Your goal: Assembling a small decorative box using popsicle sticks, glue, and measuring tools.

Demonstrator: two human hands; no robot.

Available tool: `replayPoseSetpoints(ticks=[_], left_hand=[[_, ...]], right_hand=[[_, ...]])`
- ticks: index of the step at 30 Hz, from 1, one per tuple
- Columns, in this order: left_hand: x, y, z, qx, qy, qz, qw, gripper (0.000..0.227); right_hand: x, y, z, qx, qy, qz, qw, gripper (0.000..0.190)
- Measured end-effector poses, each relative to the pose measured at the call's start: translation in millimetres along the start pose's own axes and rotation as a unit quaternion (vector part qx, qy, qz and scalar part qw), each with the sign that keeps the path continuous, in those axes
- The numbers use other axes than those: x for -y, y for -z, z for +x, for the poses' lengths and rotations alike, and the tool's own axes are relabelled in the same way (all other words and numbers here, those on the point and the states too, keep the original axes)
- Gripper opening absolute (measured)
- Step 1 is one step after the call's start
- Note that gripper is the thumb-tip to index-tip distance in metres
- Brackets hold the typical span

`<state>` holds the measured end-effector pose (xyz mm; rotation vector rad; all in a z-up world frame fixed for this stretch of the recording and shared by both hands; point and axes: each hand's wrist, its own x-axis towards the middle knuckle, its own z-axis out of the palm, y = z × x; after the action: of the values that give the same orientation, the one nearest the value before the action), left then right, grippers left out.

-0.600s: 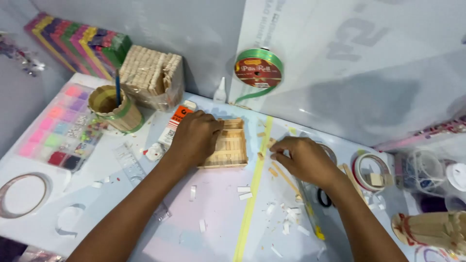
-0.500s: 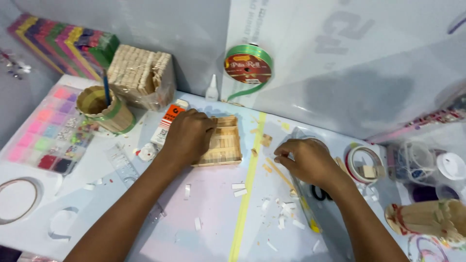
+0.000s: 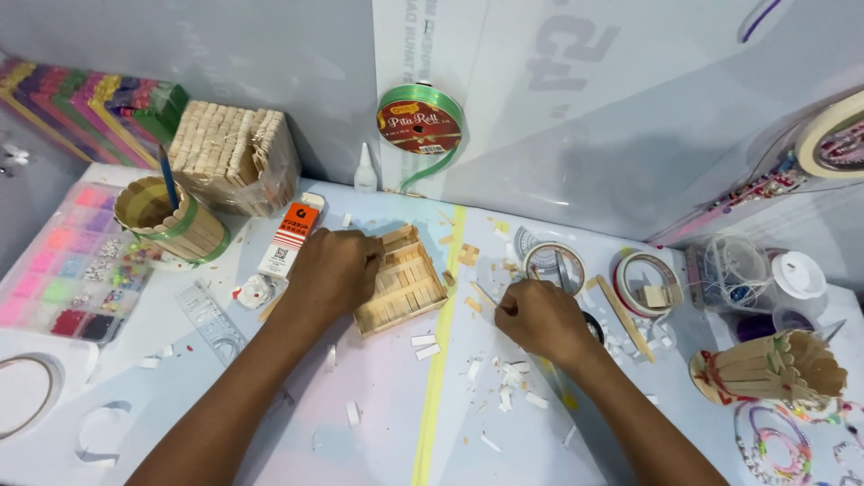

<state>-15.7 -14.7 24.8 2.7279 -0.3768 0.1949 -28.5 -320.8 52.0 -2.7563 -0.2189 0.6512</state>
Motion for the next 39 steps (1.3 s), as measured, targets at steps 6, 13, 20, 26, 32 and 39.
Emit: replayPoseSetpoints(ticks=[6,13,20,26,32,39], left_hand=[[-16.2,25.6,-8.8,0.054,0.04,-0.038,0.997,0.011],[-32.6,45.1,-17.0,0.097,0.103,-0.09,0.986,0.018],[-35.0,46.6,-22.3,0.089,0.116,-0.133,0.98,0.024],[-33.2,42.8,-25.2,0.08,0.113,-0.155,0.978,0.027],[-31.9,37.2,-28.1,0.077,0.123,-0.178,0.973,0.028],[-36.4,40.6,-28.9,0.075,0.13,-0.191,0.97,0.027]], right_hand=[[6.3,8.0,0.8,-0.039,0.015,0.099,0.994,0.023],[40.9,21.8,5.3,-0.103,0.072,0.174,0.977,0.019],[95.1,15.5,5.1,-0.058,0.147,0.126,0.979,0.016],[103.5,-3.0,9.9,-0.051,0.159,0.015,0.986,0.011],[110.0,0.7,3.7,-0.064,0.174,-0.019,0.982,0.01],[109.1,1.6,3.1,-0.077,0.182,-0.043,0.979,0.008]])
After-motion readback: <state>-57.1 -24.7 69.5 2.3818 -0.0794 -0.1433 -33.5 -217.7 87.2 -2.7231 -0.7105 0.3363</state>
